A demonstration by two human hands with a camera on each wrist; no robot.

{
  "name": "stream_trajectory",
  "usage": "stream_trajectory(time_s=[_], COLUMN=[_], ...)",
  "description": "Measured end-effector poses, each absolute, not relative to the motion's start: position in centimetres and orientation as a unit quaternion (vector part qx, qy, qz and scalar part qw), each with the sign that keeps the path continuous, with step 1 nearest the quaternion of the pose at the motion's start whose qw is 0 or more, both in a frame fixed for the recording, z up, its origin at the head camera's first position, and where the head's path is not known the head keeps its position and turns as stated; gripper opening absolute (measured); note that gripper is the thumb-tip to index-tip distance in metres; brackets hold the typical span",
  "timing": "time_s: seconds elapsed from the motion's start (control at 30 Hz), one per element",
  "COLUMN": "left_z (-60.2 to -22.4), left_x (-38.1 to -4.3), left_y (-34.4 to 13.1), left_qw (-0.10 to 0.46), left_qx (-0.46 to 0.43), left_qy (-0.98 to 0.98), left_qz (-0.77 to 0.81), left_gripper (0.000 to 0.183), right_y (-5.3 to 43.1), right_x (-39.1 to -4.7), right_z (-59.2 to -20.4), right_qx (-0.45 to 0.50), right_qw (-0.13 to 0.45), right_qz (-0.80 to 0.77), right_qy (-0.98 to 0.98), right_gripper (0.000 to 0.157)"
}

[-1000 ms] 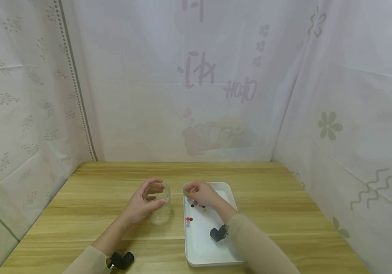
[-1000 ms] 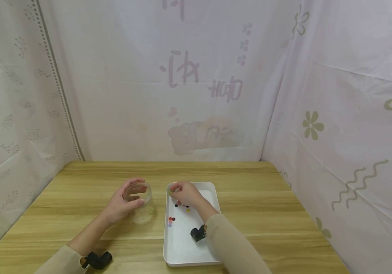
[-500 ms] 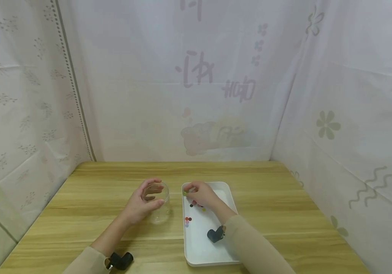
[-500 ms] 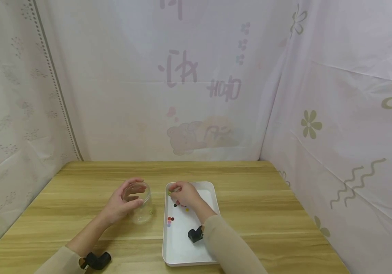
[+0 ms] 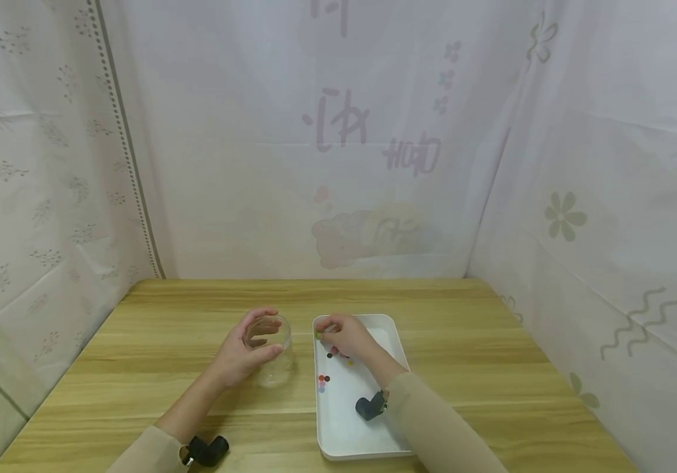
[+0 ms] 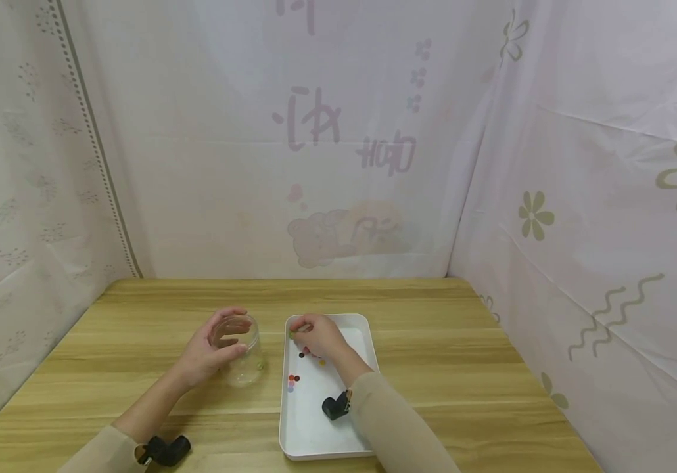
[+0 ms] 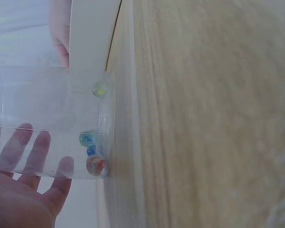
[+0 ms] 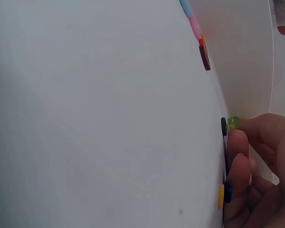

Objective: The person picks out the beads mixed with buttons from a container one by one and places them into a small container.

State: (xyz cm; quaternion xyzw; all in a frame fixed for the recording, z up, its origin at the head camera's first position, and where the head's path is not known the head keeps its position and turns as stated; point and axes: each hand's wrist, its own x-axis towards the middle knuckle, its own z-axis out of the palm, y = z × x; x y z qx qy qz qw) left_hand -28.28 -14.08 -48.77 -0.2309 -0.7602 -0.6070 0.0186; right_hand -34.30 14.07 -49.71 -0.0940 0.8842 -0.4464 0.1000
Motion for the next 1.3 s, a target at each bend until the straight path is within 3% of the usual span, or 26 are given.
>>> stream_trajectory(time_s=[1.3], left_z=[-48.65], left_x=[-28.49], left_y=[-14.09], left_qw=[0.017], left_qx=[-0.233], left_qy=[-0.763], left_qz=[-0.602], left_gripper=[0.065], right_y=[14.14], right_x=[-34.55], right_z=[-49.82], right_qx=[-0.097], right_qw=[0.100], right_qz=[-0.425], right_qy=[0.894], right_gripper=[0.014])
